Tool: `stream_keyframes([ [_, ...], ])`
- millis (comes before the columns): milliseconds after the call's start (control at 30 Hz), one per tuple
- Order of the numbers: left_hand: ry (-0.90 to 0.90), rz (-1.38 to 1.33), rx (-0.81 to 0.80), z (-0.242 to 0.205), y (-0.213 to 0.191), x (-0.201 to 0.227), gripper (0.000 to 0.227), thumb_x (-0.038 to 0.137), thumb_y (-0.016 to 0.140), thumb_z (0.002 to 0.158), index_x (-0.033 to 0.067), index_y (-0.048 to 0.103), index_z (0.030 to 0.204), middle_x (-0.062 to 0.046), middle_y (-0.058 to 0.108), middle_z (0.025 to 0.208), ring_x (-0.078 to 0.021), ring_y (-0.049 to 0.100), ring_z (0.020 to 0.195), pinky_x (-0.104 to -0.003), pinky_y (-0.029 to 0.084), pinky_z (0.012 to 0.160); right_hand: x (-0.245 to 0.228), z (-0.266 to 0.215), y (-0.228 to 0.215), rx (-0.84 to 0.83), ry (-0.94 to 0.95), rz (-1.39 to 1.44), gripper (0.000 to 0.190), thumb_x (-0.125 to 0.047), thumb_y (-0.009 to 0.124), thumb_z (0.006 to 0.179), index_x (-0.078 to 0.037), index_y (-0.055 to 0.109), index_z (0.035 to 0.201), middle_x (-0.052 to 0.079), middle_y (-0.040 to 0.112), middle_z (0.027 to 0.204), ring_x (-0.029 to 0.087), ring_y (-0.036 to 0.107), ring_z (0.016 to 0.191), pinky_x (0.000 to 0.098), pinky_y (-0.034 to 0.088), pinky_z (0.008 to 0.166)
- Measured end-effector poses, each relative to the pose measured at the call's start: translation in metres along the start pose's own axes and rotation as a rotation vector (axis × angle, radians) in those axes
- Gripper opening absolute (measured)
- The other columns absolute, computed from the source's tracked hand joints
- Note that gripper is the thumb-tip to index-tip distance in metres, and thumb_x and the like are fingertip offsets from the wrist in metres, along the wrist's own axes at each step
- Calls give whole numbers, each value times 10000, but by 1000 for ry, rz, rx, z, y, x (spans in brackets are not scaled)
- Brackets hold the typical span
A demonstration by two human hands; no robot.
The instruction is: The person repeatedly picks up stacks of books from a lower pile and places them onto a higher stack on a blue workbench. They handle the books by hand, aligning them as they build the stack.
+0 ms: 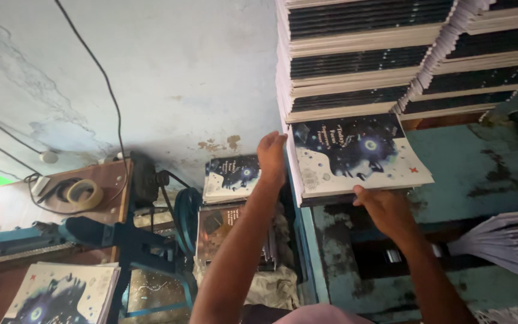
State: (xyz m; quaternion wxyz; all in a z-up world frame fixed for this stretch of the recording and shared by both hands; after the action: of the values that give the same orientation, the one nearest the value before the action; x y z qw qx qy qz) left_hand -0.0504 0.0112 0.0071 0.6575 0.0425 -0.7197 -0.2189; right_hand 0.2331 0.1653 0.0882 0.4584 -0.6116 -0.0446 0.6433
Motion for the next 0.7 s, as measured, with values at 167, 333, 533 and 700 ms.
stream_keyframes([
  [167, 90, 222, -152, -26, 8, 34, 448, 230, 711, 888, 24, 662, 1283, -230, 690, 1293, -311, 603, 1219, -365, 479, 1020, 21, 13, 11, -124, 182, -158, 649, -592, 491, 976, -59, 845, 867, 180, 729, 724, 303, 740, 702, 386, 554, 740],
  [333, 252, 470, -333, -53, 31, 36, 555, 278, 746, 892, 37, 614, 1374, -253, 600, 1438, -375, 542, 1390, -408, 402, 1149, 22, 20, 9, -125, 122, -139, 709, -615, 478, 982, -26, 836, 818, 187, 793, 798, 300, 758, 785, 365, 564, 819],
  [533, 221, 608, -337, -49, 32, 4, 603, 304, 753, 903, 92, 577, 1439, -282, 421, 1558, -409, 387, 1485, -422, 318, 1208, 24, 18, 12, -374, 197, 3, 695, -618, 470, 985, -19, 820, 943, 161, 835, 897, 255, 790, 884, 361, 571, 872],
  [700, 215, 566, -310, -56, 28, -7, 621, 251, 740, 910, 125, 538, 1484, -247, 385, 1585, -387, 373, 1481, -417, 311, 1203, -14, 25, -3, -551, 165, -58, 556, -558, 610, 888, -67, 827, 1032, 124, 824, 876, 252, 800, 794, 397, 636, 760],
])
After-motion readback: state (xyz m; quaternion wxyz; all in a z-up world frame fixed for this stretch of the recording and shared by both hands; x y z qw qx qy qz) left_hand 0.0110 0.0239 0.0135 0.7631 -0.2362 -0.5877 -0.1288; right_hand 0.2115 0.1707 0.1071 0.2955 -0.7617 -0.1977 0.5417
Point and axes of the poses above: each hand's wrist, its own z-axis towards the middle knuckle, its own y-axis out of the palm, x = y × z, the point moved 8 cm from there along z, towards the middle knuckle
